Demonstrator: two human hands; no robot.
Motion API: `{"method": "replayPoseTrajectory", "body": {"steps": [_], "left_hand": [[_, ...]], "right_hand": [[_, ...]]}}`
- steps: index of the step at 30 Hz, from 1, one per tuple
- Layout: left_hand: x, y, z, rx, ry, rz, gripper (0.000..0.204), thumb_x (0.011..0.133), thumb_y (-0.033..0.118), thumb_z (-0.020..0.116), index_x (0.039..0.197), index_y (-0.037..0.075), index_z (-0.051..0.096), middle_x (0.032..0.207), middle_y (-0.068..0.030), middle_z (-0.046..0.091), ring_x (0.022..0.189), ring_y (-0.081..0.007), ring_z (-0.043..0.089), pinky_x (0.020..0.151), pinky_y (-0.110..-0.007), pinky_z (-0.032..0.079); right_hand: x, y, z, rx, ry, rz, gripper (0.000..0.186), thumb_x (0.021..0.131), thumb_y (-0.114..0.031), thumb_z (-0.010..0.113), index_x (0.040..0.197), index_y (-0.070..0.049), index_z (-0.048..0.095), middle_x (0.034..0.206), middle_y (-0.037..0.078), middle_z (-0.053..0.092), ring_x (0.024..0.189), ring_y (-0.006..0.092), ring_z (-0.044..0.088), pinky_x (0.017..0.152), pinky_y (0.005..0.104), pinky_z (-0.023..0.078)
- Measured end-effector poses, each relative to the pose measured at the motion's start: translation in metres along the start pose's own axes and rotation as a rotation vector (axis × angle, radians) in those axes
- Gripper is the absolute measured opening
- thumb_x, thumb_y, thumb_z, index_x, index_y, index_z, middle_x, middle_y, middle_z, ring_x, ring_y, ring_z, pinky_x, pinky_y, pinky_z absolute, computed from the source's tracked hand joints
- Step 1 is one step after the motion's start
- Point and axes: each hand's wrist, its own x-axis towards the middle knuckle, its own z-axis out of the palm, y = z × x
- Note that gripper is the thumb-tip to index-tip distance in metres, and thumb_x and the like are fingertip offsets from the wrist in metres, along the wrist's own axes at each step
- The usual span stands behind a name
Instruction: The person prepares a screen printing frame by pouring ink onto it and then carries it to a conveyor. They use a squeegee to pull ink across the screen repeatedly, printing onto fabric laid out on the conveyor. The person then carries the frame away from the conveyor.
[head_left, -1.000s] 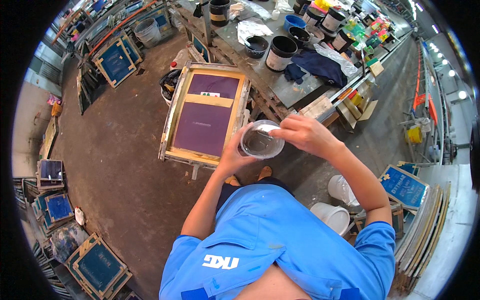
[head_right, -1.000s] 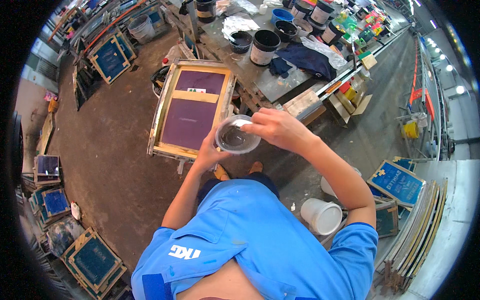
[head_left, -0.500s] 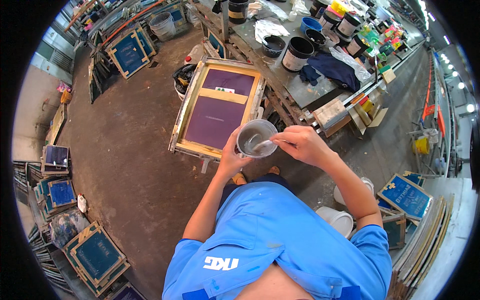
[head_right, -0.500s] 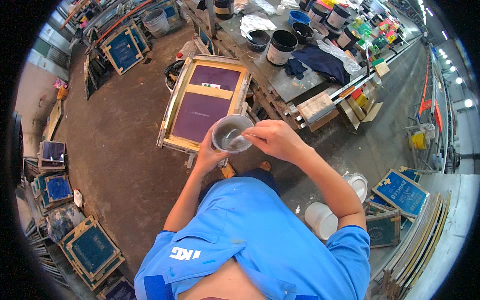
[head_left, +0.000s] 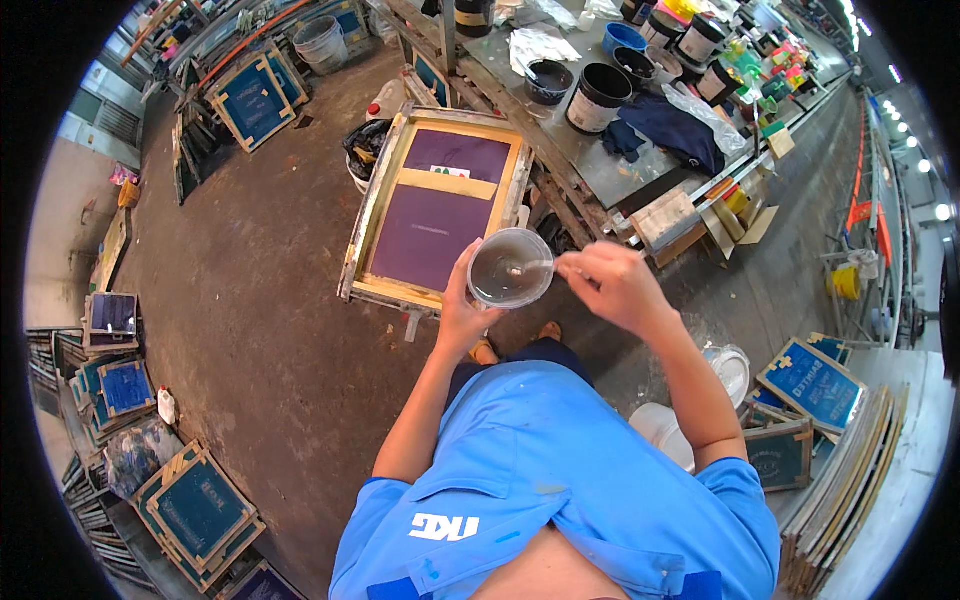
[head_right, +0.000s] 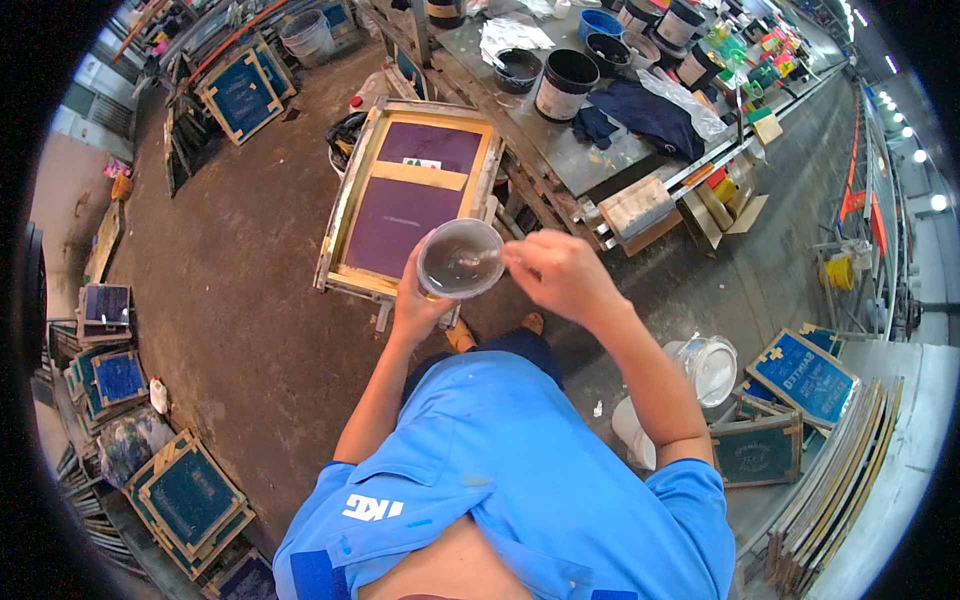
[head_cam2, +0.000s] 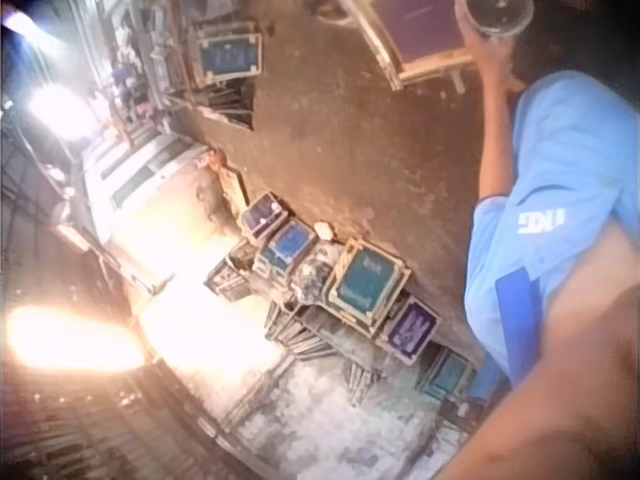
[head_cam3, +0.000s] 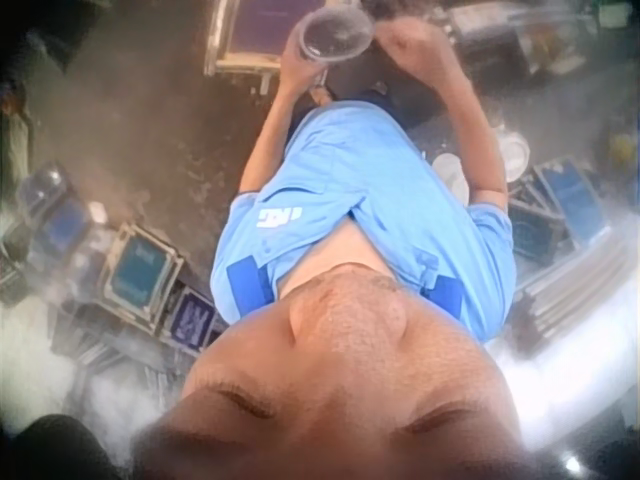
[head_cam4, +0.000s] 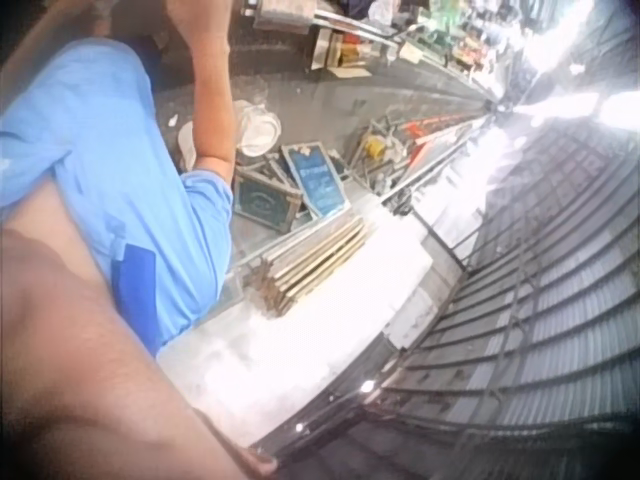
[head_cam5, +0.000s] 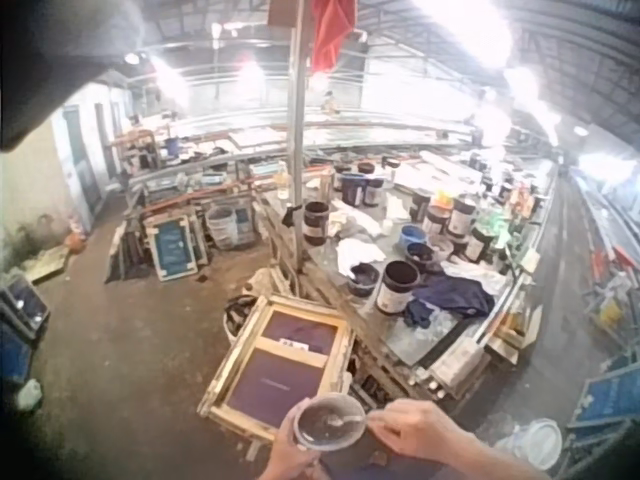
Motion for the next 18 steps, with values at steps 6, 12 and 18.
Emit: {"method": "replayPoseTrajectory", "body": {"steps": [6, 12, 18], "left_hand": [[-0.001, -0.009, 0.003, 0.015, 0.018, 0.019, 0.098, 0.066, 0.006, 0.086, 0.152, 0.004, 0.038, 0.153, -0.0130, 0.045, 0.141, -0.0263, 0.045, 0.117, -0.039, 0.037], [0.002, -0.011, -0.006, 0.004, -0.011, 0.017, 0.099, 0.066, 0.004, 0.087, 0.152, 0.004, 0.037, 0.155, -0.0126, 0.042, 0.142, -0.0259, 0.044, 0.117, -0.039, 0.038], [0.004, -0.006, -0.018, 0.032, -0.089, 0.017, 0.104, 0.068, 0.006, 0.090, 0.155, 0.006, 0.033, 0.151, -0.0116, 0.046, 0.139, -0.0240, 0.047, 0.115, -0.040, 0.042]], "right_hand": [[0.007, -0.005, 0.019, 0.039, 0.140, 0.071, 0.018, 0.087, -0.005, 0.072, 0.105, -0.005, 0.075, 0.075, 0.010, 0.065, 0.067, 0.0245, 0.063, 0.061, 0.0353, 0.051], [0.002, -0.013, 0.019, 0.134, -0.141, -0.279, 0.036, 0.075, -0.004, 0.075, 0.110, -0.009, 0.074, 0.082, 0.005, 0.061, 0.075, 0.0231, 0.063, 0.066, 0.0360, 0.053], [0.019, 0.001, -0.006, -0.072, -0.100, -0.295, 0.034, 0.078, -0.004, 0.069, 0.111, -0.010, 0.069, 0.084, 0.004, 0.059, 0.081, 0.0227, 0.063, 0.071, 0.0349, 0.054]]}}
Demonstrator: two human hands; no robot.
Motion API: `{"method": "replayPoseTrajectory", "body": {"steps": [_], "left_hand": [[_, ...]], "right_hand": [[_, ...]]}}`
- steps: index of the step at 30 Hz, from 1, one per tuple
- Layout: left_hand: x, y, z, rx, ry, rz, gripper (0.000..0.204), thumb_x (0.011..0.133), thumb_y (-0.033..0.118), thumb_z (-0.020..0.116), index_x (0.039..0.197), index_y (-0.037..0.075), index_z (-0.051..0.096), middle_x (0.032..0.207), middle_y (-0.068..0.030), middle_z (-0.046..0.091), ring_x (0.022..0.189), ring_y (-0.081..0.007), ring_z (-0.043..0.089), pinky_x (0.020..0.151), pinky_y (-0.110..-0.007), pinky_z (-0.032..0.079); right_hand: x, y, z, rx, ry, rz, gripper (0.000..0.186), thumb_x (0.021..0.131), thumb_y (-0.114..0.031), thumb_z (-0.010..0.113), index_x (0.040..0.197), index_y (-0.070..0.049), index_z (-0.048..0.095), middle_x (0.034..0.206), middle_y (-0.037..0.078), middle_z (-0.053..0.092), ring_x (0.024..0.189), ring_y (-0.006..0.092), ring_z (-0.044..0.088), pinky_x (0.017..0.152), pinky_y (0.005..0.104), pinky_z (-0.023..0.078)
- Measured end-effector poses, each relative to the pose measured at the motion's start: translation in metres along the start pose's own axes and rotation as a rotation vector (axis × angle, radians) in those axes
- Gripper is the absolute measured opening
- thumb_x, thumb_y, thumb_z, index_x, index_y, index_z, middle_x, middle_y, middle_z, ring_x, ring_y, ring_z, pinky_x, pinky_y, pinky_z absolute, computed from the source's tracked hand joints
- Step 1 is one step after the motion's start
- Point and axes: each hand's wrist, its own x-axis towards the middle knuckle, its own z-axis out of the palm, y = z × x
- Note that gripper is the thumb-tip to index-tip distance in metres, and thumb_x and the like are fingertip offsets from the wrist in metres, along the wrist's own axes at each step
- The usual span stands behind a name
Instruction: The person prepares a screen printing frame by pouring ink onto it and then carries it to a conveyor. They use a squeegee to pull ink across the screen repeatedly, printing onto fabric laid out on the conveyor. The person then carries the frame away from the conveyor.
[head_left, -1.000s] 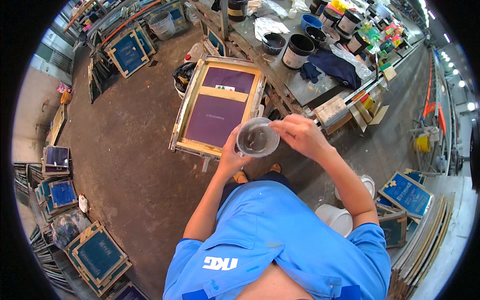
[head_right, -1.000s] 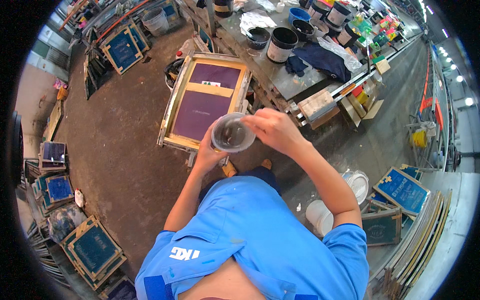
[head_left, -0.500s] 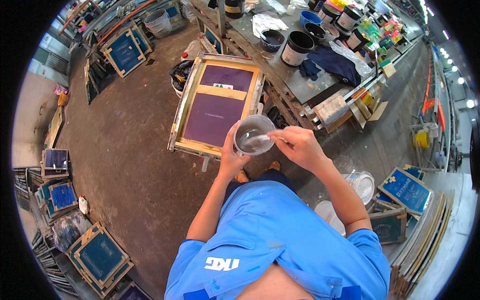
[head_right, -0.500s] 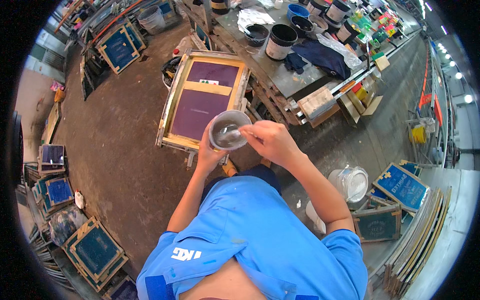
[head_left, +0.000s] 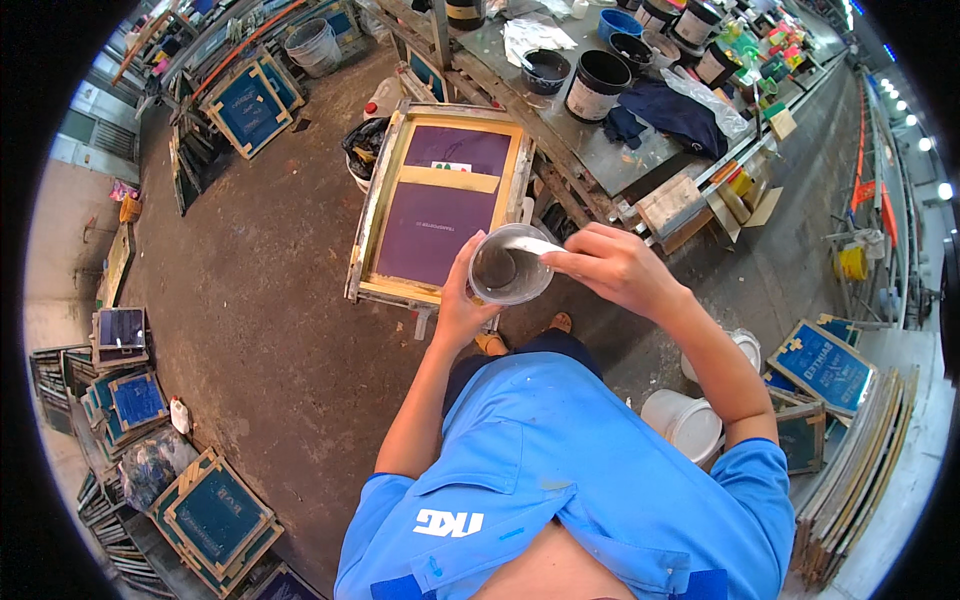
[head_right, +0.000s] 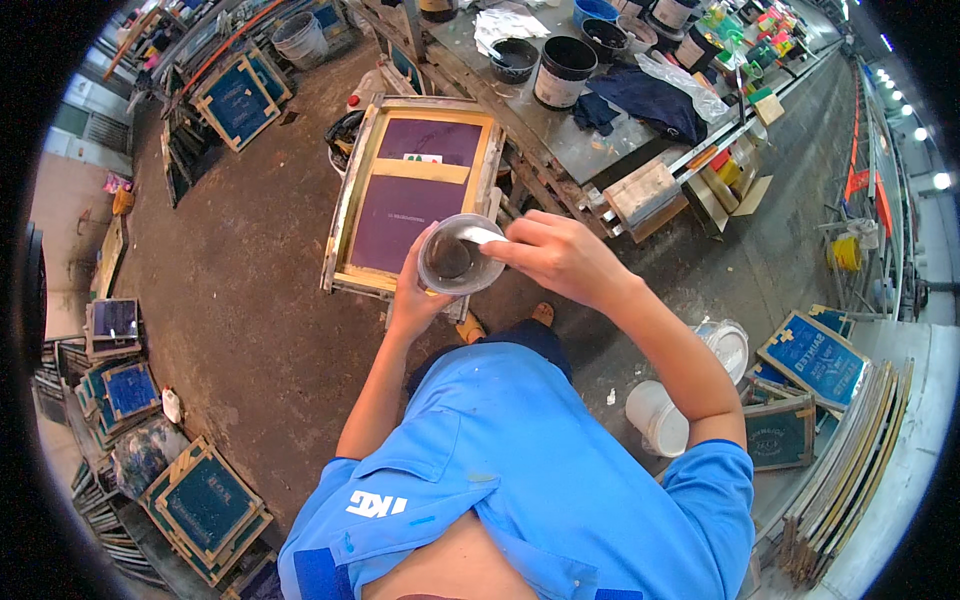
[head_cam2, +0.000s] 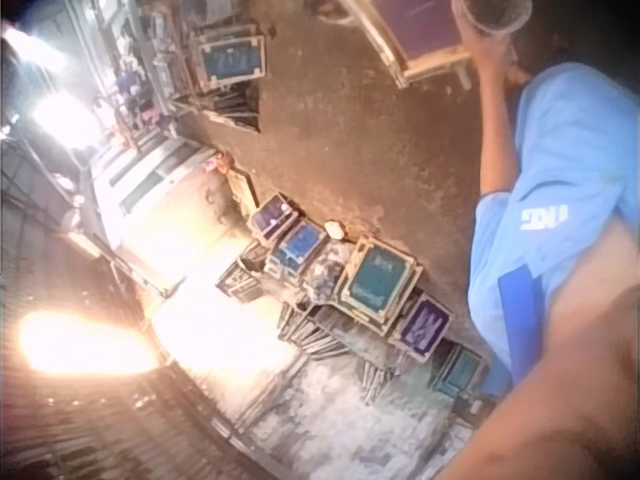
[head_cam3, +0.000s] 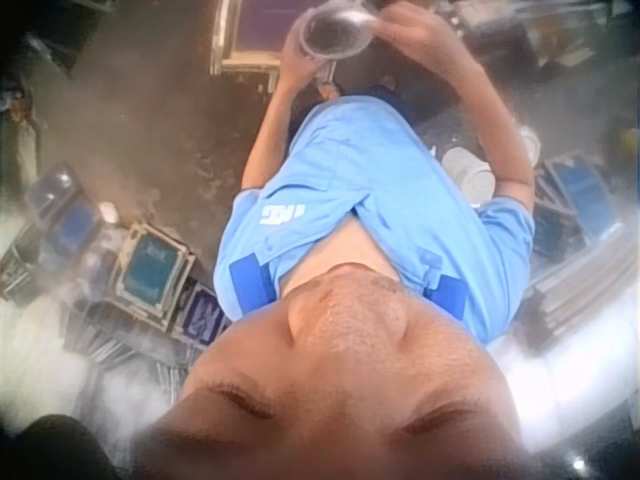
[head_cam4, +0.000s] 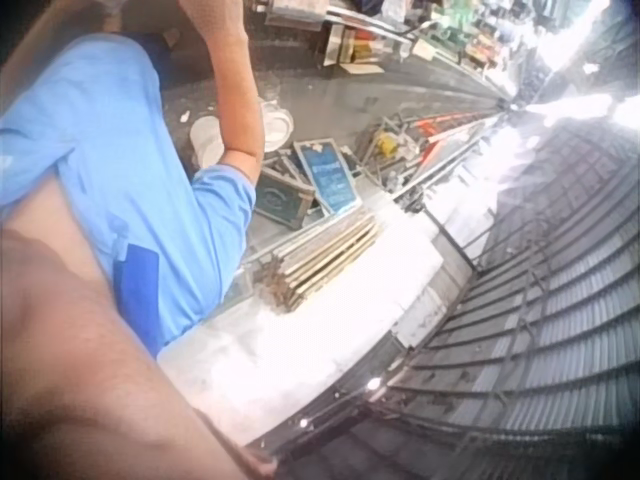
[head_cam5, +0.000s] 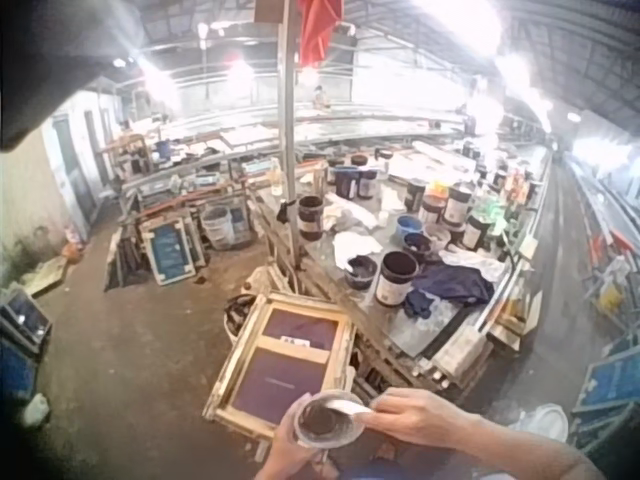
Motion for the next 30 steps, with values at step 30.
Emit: {"method": "replayPoseTrajectory", "body": {"steps": [30], "left_hand": [[-0.009, 0.003, -0.026, -0.243, 0.101, -0.169, 0.102, 0.067, 0.006, 0.091, 0.152, 0.005, 0.034, 0.144, -0.0105, 0.050, 0.132, -0.0217, 0.052, 0.109, -0.038, 0.048]], "right_hand": [[0.035, 0.014, 0.039, 0.208, -0.004, 0.124, 0.013, 0.092, -0.015, 0.070, 0.098, -0.006, 0.075, 0.078, 0.010, 0.068, 0.073, 0.0276, 0.066, 0.067, 0.0388, 0.053]]}}
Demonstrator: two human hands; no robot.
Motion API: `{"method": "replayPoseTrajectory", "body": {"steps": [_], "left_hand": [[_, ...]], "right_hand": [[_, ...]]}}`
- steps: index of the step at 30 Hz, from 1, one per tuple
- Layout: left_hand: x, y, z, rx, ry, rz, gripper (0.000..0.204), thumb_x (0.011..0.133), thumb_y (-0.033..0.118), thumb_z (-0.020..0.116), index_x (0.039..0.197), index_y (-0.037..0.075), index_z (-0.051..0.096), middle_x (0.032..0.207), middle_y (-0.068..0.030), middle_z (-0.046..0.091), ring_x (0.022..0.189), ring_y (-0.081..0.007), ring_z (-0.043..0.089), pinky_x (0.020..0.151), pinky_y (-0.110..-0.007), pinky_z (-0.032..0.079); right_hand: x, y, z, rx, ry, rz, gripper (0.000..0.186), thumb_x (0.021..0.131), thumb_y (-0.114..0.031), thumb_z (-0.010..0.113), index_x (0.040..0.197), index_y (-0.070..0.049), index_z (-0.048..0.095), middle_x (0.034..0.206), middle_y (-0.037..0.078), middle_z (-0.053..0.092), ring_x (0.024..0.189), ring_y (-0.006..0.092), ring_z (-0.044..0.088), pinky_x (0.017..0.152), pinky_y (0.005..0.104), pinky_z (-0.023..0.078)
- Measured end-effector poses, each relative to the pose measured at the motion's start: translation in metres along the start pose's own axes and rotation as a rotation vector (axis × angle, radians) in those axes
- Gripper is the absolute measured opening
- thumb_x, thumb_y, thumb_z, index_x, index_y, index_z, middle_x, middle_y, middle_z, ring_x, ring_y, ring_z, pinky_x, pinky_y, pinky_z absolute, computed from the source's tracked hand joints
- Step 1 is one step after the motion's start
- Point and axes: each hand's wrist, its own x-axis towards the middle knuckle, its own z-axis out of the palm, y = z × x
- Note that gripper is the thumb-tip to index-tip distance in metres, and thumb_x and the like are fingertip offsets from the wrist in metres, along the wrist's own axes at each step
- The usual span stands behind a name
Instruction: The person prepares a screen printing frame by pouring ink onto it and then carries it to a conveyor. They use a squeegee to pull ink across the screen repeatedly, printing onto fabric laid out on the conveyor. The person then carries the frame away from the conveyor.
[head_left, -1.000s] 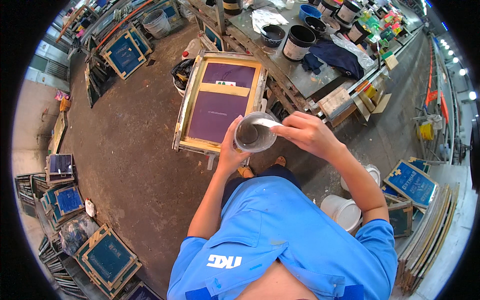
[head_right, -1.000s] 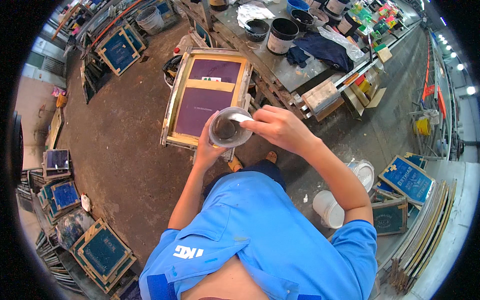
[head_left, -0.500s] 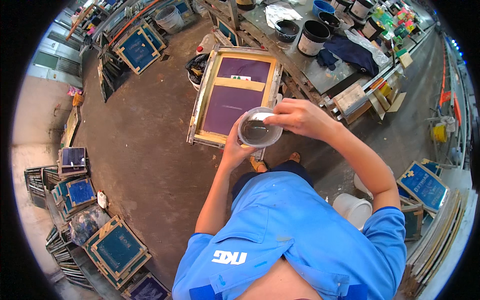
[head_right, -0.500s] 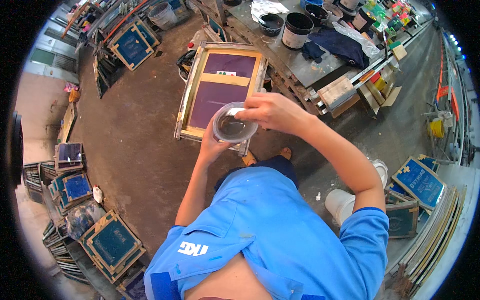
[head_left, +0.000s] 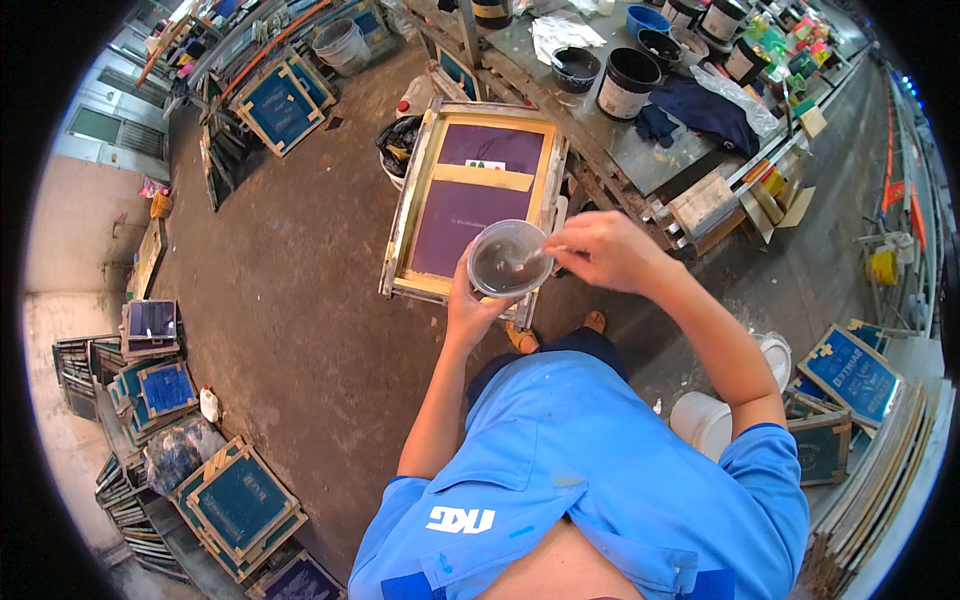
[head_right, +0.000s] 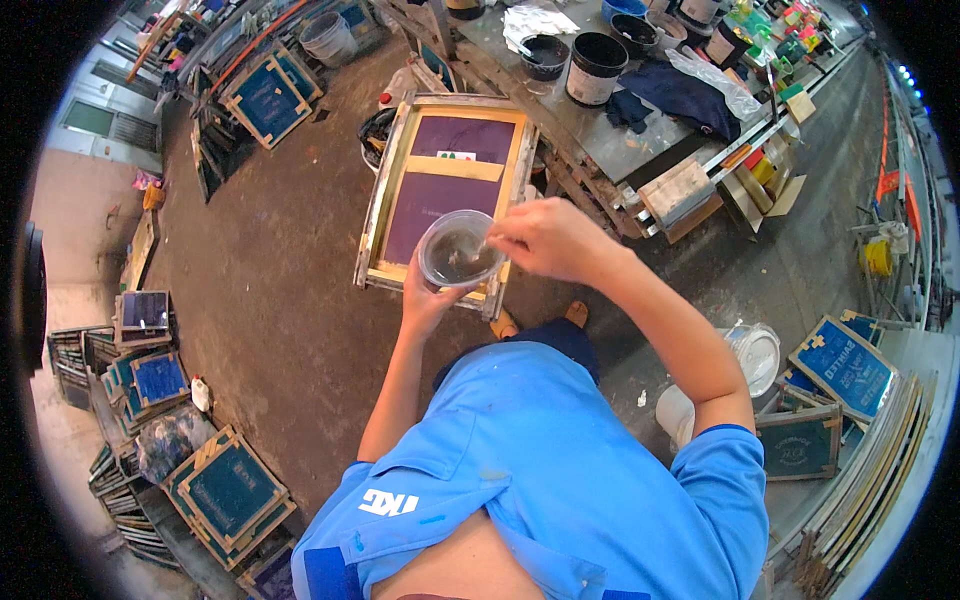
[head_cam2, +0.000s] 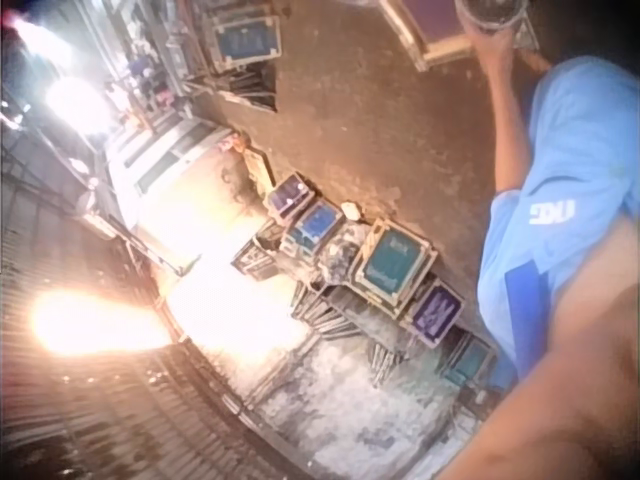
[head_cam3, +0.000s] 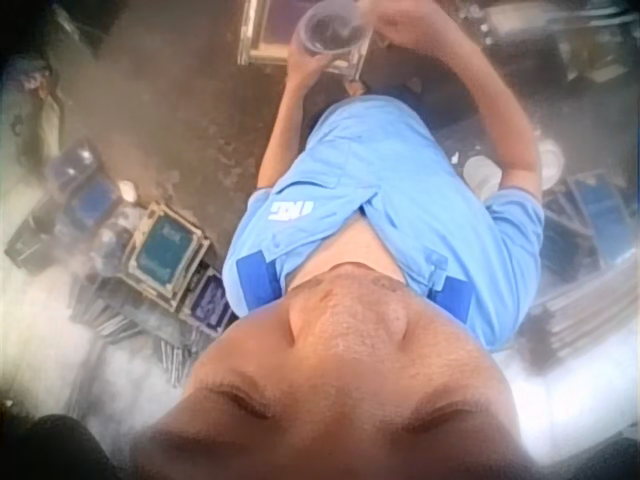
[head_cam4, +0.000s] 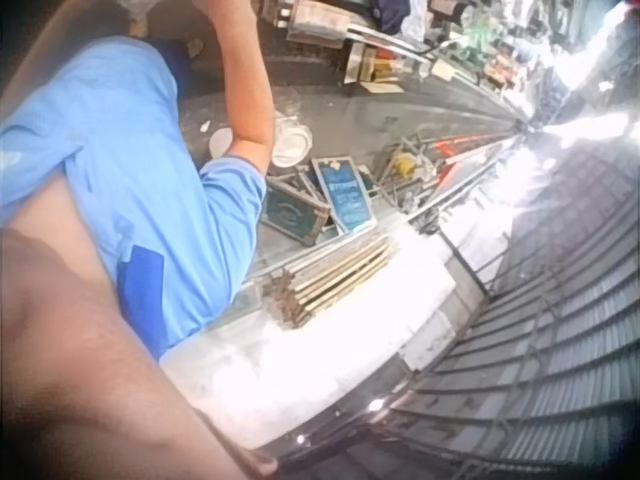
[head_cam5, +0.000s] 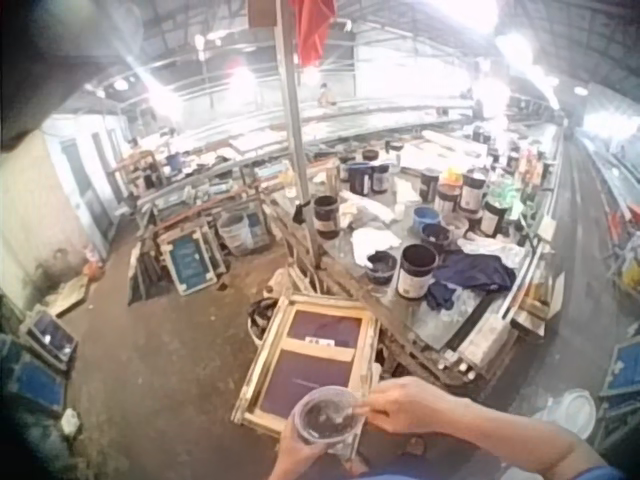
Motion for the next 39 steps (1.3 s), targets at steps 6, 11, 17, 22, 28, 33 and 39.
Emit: {"method": "replayPoseTrajectory", "body": {"steps": [6, 11, 17, 22, 28, 33, 39], "left_hand": [[0.009, -0.008, 0.004, 0.143, 0.005, 0.104, 0.101, 0.069, 0.008, 0.090, 0.152, 0.005, 0.034, 0.146, -0.0109, 0.048, 0.133, -0.0230, 0.052, 0.109, -0.038, 0.048], [0.009, -0.012, -0.004, 0.153, -0.008, 0.098, 0.101, 0.070, 0.007, 0.089, 0.153, 0.006, 0.032, 0.146, -0.0114, 0.047, 0.133, -0.0236, 0.052, 0.108, -0.039, 0.049], [0.006, -0.005, -0.019, 0.241, -0.008, 0.090, 0.101, 0.070, 0.002, 0.087, 0.154, 0.007, 0.031, 0.146, -0.0099, 0.047, 0.134, -0.0231, 0.051, 0.109, -0.040, 0.050], [0.009, 0.001, -0.023, 0.211, -0.074, 0.031, 0.103, 0.070, 0.000, 0.086, 0.156, 0.010, 0.030, 0.148, -0.0091, 0.046, 0.134, -0.0229, 0.050, 0.110, -0.039, 0.049], [0.001, 0.003, -0.050, 0.139, -0.096, -0.046, 0.106, 0.067, -0.008, 0.083, 0.156, 0.009, 0.028, 0.150, -0.0086, 0.044, 0.138, -0.0231, 0.047, 0.111, -0.040, 0.049], [0.000, 0.017, -0.059, 0.024, -0.104, -0.119, 0.105, 0.067, -0.005, 0.087, 0.154, 0.006, 0.030, 0.149, -0.0095, 0.046, 0.138, -0.0239, 0.047, 0.110, -0.039, 0.050], [-0.007, 0.028, -0.066, -0.016, 0.040, -0.130, 0.106, 0.068, -0.009, 0.082, 0.157, 0.005, 0.026, 0.147, -0.0114, 0.049, 0.133, -0.0267, 0.052, 0.099, -0.042, 0.059]], "right_hand": [[0.008, -0.003, 0.008, -0.058, 0.231, 0.103, 0.012, 0.091, -0.014, 0.068, 0.096, -0.005, 0.074, 0.079, 0.012, 0.069, 0.073, 0.0295, 0.068, 0.065, 0.0398, 0.055], [0.006, -0.014, 0.030, 0.042, 0.008, -0.216, 0.021, 0.085, -0.008, 0.068, 0.105, -0.011, 0.071, 0.078, 0.006, 0.057, 0.075, 0.0246, 0.062, 0.066, 0.0384, 0.054], [0.007, 0.006, 0.001, -0.014, -0.015, -0.131, 0.026, 0.083, -0.008, 0.073, 0.108, -0.011, 0.073, 0.082, 0.007, 0.062, 0.078, 0.0247, 0.064, 0.067, 0.0370, 0.053], [0.021, -0.001, 0.039, -0.003, -0.040, -0.296, 0.026, 0.083, -0.008, 0.069, 0.109, -0.012, 0.071, 0.086, 0.006, 0.059, 0.081, 0.0255, 0.063, 0.072, 0.0398, 0.052], [0.028, 0.002, 0.013, -0.080, -0.267, -0.400, 0.026, 0.083, -0.012, 0.066, 0.109, -0.017, 0.068, 0.090, 0.003, 0.060, 0.091, 0.0233, 0.063, 0.078, 0.0384, 0.052], [0.062, 0.008, 0.025, -0.269, -0.195, -0.574, 0.030, 0.088, -0.011, 0.059, 0.116, -0.018, 0.065, 0.099, 0.000, 0.061, 0.097, 0.0193, 0.062, 0.085, 0.0346, 0.050], [0.044, 0.047, 0.054, 0.003, -0.125, -0.211, 0.019, 0.095, -0.014, 0.060, 0.110, -0.009, 0.072, 0.090, 0.009, 0.069, 0.088, 0.0288, 0.066, 0.080, 0.0396, 0.054]]}}
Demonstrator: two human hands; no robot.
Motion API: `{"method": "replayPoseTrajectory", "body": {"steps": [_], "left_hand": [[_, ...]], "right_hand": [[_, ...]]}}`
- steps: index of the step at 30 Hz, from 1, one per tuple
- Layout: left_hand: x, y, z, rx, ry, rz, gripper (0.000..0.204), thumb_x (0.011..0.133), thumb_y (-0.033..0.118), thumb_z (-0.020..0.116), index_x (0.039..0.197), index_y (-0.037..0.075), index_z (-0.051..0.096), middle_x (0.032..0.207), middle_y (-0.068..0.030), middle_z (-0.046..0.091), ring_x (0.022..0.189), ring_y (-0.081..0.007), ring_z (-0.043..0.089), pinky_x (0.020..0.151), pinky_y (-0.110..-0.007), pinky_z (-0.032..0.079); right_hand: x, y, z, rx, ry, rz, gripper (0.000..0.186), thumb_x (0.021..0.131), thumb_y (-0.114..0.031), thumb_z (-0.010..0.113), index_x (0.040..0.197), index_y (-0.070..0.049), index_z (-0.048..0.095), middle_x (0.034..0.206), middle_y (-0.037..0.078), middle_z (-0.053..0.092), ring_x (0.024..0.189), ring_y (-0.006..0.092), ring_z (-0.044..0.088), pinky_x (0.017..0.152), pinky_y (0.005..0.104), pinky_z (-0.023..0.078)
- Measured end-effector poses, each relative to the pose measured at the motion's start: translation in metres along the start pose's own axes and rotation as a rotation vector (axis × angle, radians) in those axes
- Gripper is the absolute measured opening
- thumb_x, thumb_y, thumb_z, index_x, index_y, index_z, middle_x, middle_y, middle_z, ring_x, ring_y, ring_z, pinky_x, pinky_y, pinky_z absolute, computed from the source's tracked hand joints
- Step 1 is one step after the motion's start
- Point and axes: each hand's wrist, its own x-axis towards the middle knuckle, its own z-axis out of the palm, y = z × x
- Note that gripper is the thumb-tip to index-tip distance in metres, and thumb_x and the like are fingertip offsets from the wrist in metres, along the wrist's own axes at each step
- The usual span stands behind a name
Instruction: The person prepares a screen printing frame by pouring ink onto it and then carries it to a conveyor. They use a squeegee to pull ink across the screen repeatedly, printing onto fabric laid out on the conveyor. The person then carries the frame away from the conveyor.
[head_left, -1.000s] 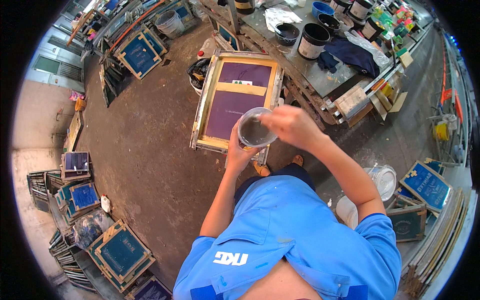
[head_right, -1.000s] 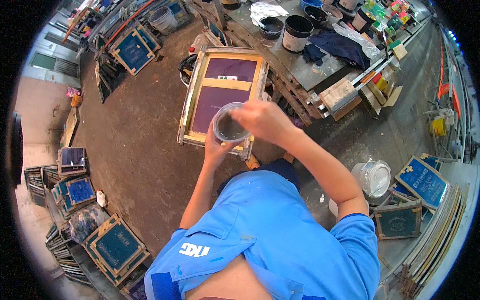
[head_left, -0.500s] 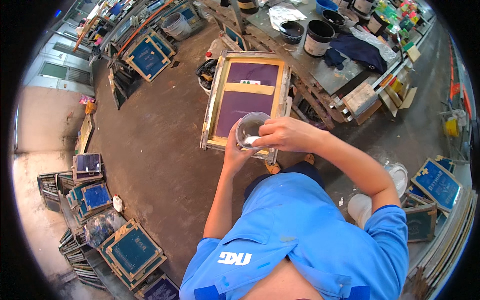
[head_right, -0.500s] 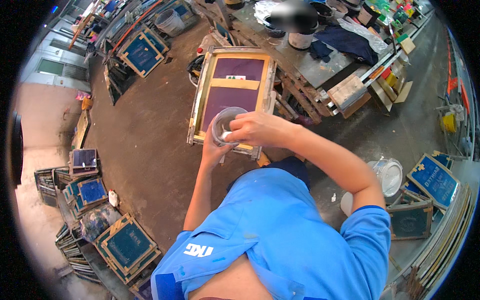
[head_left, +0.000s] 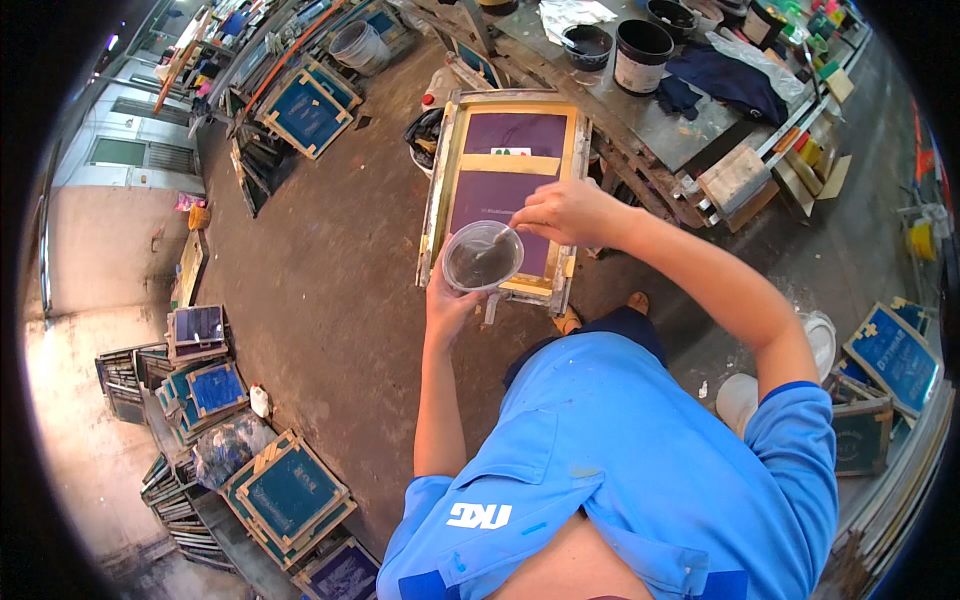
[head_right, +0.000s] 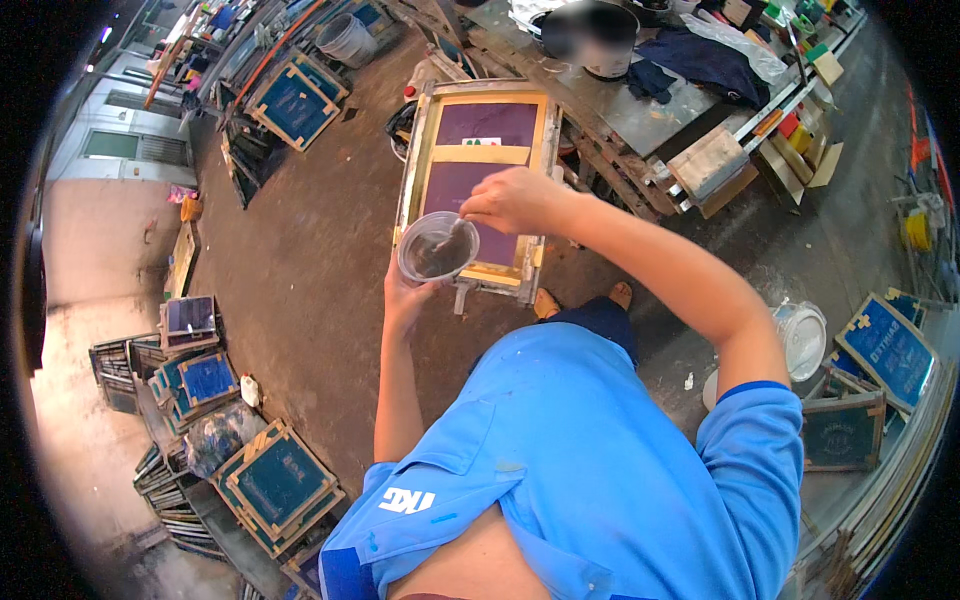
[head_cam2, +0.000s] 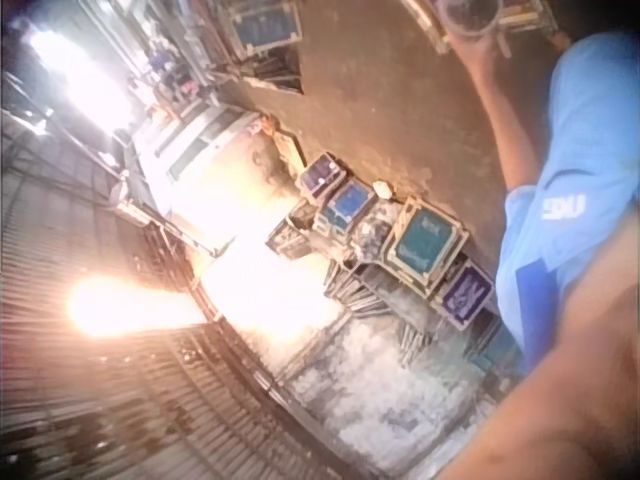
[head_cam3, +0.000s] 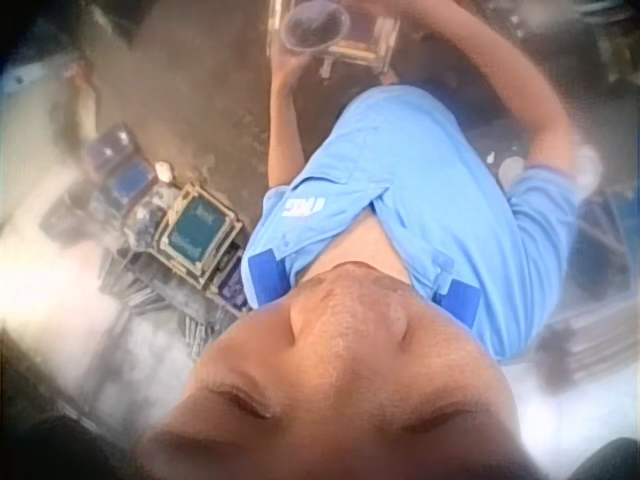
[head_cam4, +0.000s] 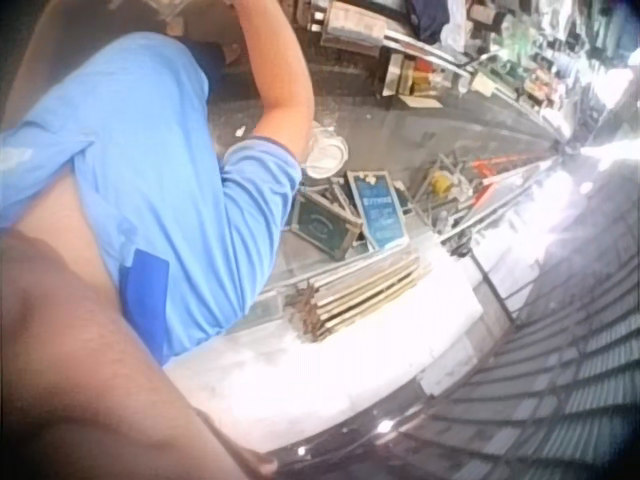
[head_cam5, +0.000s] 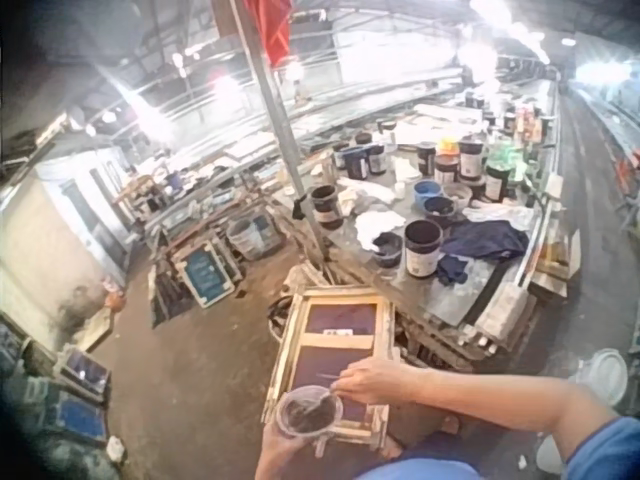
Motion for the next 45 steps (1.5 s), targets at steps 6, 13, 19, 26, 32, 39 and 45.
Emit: {"method": "replayPoseTrajectory", "body": {"steps": [6, 13, 19, 26, 32, 39, 45], "left_hand": [[0.002, -0.013, -0.013, 0.780, 0.180, 0.258, 0.094, 0.067, -0.009, 0.081, 0.149, 0.013, 0.043, 0.146, -0.0125, 0.049, 0.133, -0.0284, 0.053, 0.107, -0.041, 0.051], [0.008, -0.006, 0.004, 1.120, 0.176, 0.184, 0.088, 0.064, -0.006, 0.085, 0.141, 0.024, 0.053, 0.144, -0.0112, 0.046, 0.132, -0.0326, 0.052, 0.106, -0.045, 0.051], [0.014, -0.001, 0.005, 1.247, 0.185, 0.173, 0.083, 0.067, -0.003, 0.085, 0.139, 0.026, 0.056, 0.147, -0.0104, 0.044, 0.130, -0.0333, 0.054, 0.103, -0.044, 0.054], [0.020, 0.017, -0.006, 1.375, 0.214, 0.206, 0.085, 0.067, -0.005, 0.085, 0.139, 0.030, 0.058, 0.148, -0.0116, 0.042, 0.132, -0.0352, 0.051, 0.106, -0.045, 0.052], [0.016, 0.030, -0.001, 1.470, 0.143, 0.249, 0.088, 0.066, -0.007, 0.082, 0.141, 0.033, 0.057, 0.151, -0.0091, 0.039, 0.136, -0.0341, 0.047, 0.107, -0.045, 0.051], [0.009, 0.048, 0.034, 1.506, -0.011, 0.335, 0.090, 0.066, -0.008, 0.079, 0.141, 0.036, 0.057, 0.153, -0.0080, 0.037, 0.137, -0.0338, 0.046, 0.108, -0.045, 0.050], [0.013, 0.048, 0.027, 1.592, 0.022, 0.377, 0.094, 0.064, -0.008, 0.080, 0.145, 0.031, 0.053, 0.152, -0.0098, 0.036, 0.135, -0.0355, 0.046, 0.108, -0.046, 0.049]], "right_hand": [[-0.019, -0.010, 0.040, 0.243, 0.203, 0.256, 0.020, 0.096, -0.019, 0.063, 0.106, -0.006, 0.074, 0.094, 0.012, 0.073, 0.089, 0.0317, 0.070, 0.080, 0.0420, 0.055], [-0.044, -0.012, 0.044, 0.197, 0.332, 0.311, 0.018, 0.095, -0.018, 0.065, 0.105, -0.006, 0.074, 0.088, 0.010, 0.072, 0.083, 0.0300, 0.069, 0.075, 0.0407, 0.055], [-0.061, -0.007, 0.050, 0.166, 0.394, 0.329, 0.016, 0.094, -0.018, 0.066, 0.103, -0.007, 0.074, 0.086, 0.009, 0.071, 0.080, 0.0293, 0.069, 0.072, 0.0402, 0.055], [-0.064, -0.003, 0.057, 0.160, 0.385, 0.324, 0.017, 0.095, -0.020, 0.065, 0.103, -0.008, 0.075, 0.084, 0.009, 0.070, 0.079, 0.0288, 0.068, 0.070, 0.0400, 0.054], [-0.062, 0.006, 0.064, 0.078, 0.328, 0.339, 0.018, 0.095, -0.021, 0.064, 0.103, -0.010, 0.076, 0.079, 0.008, 0.067, 0.076, 0.0281, 0.067, 0.067, 0.0403, 0.053], [-0.056, 0.018, 0.072, 0.013, 0.339, 0.340, 0.018, 0.093, -0.021, 0.065, 0.102, -0.012, 0.077, 0.078, 0.007, 0.067, 0.077, 0.0277, 0.068, 0.068, 0.0400, 0.054], [-0.045, 0.023, 0.082, -0.005, 0.331, 0.364, 0.020, 0.094, -0.024, 0.063, 0.103, -0.013, 0.077, 0.079, 0.007, 0.067, 0.081, 0.0273, 0.068, 0.071, 0.0396, 0.054]]}}
